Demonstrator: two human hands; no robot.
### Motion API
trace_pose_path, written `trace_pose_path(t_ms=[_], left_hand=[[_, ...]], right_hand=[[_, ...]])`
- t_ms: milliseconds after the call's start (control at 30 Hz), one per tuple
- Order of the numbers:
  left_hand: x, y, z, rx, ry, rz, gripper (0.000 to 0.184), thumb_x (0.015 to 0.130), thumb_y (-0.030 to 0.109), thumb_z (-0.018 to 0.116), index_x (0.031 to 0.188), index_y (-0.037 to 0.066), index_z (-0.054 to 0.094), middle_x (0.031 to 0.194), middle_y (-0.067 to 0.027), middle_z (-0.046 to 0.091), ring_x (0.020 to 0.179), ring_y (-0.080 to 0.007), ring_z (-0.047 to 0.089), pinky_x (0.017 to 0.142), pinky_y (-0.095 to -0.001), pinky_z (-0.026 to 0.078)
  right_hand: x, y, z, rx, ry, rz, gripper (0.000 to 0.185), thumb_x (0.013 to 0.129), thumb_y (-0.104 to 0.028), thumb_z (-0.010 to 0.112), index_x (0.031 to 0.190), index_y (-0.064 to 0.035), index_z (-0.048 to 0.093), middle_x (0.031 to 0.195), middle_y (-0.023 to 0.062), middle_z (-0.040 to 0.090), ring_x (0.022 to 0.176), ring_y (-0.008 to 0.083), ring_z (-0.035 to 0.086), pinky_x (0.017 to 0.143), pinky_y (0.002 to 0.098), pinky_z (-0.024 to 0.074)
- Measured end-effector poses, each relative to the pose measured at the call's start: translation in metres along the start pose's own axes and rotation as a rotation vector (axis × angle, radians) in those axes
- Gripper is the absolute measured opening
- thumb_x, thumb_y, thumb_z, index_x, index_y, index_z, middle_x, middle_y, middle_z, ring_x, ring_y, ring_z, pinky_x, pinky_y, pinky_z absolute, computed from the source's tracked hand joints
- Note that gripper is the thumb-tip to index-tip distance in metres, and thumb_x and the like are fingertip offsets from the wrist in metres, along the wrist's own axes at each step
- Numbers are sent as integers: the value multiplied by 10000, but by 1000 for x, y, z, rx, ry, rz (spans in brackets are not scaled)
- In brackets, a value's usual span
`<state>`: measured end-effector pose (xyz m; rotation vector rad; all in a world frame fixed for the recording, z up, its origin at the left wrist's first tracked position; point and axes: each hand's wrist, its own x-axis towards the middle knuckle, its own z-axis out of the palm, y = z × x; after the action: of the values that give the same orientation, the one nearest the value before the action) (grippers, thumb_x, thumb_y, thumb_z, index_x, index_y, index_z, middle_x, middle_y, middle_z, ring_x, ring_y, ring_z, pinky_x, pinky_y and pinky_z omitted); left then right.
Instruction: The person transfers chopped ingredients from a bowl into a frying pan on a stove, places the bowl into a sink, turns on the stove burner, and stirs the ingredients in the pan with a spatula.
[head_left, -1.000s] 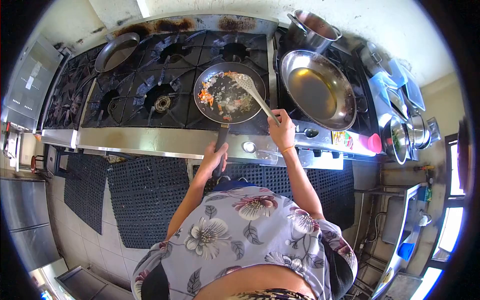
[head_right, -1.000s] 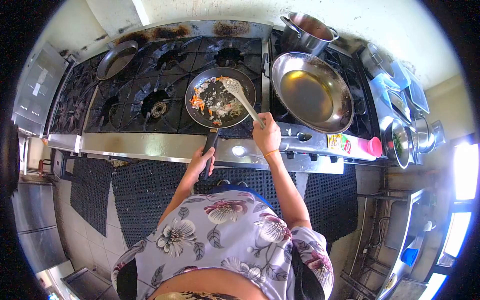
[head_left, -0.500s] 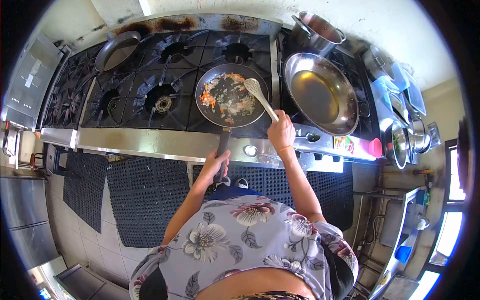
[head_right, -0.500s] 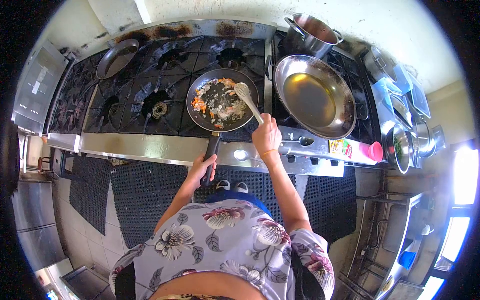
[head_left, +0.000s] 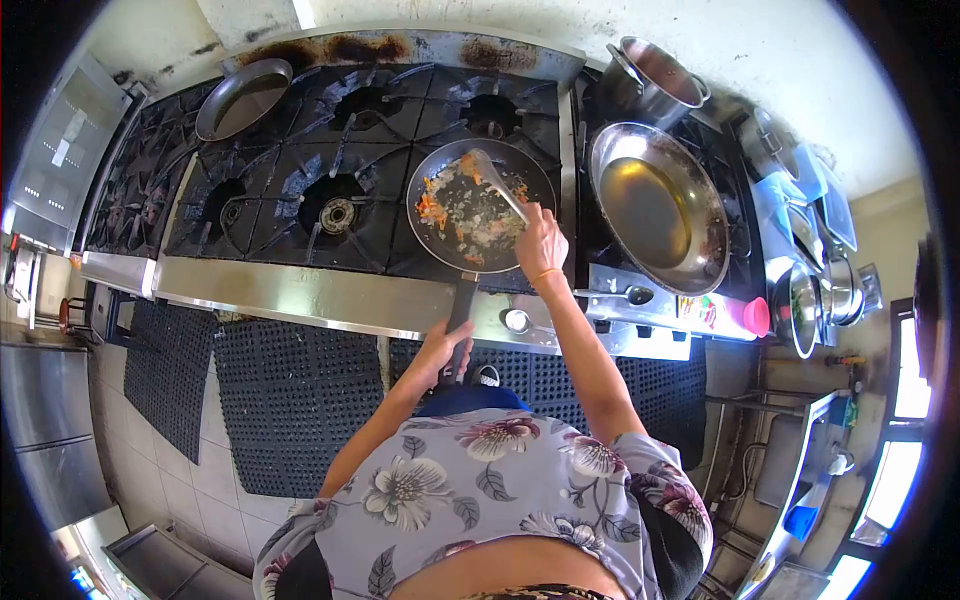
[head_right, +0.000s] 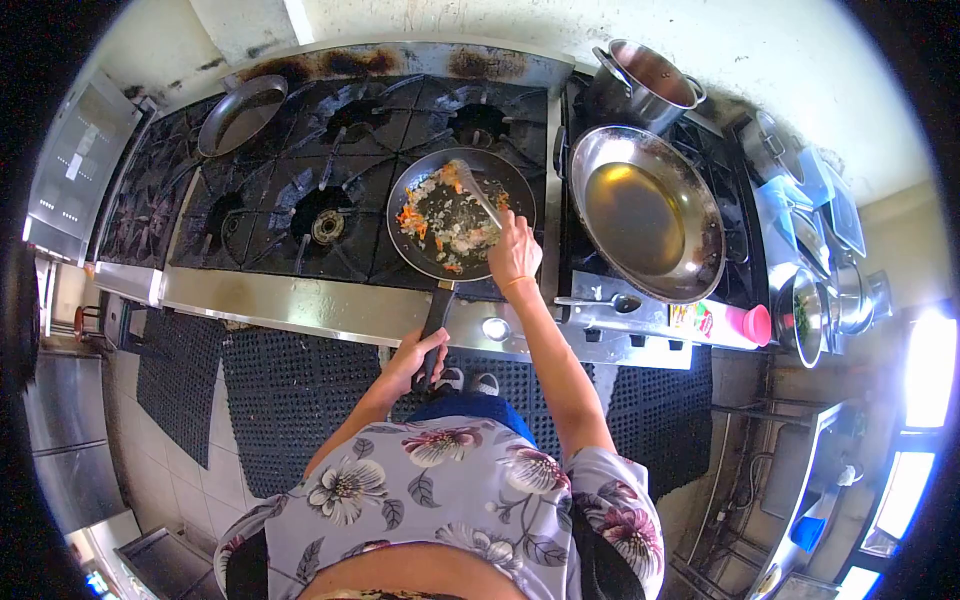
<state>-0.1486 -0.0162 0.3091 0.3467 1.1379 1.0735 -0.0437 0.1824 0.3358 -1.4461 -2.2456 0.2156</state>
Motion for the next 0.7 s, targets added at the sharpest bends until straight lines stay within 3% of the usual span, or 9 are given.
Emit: trace_pose_path(t_ms=[200,400,633,700], left_hand=[[-5,6,2,-26,5,-11,260,842,294,560,864,48,478,613,-29,479,416,-116,469,345,-262,362],[2,0,-2,-41,26,-63,203,835,250,576,855,74,479,629,-21,485,433,-106,472,341,-263,380],[1,2,-2,-75,-8,-58,218,834,253,578,865,69,466,629,-19,480,441,-103,475,344,-256,389],[1,2,-3,-71,-16,-49,225,832,257,579,871,67,464,630,-21,481,440,-105,476,346,-255,391]], right_hand=[[-6,-13,-10,103,-60,-187,350,629,29,521,935,-134,568,825,95,554,809,286,570,669,381,467],[-34,-17,-72,14,-110,-288,292,654,14,524,884,-139,614,762,58,569,750,242,583,625,346,470],[-55,-20,-86,26,-176,-181,264,668,-2,530,871,-141,624,716,71,559,692,259,582,583,364,463],[-53,-17,-75,9,-91,-90,279,668,-7,534,894,-146,619,725,76,562,701,265,583,588,369,465]])
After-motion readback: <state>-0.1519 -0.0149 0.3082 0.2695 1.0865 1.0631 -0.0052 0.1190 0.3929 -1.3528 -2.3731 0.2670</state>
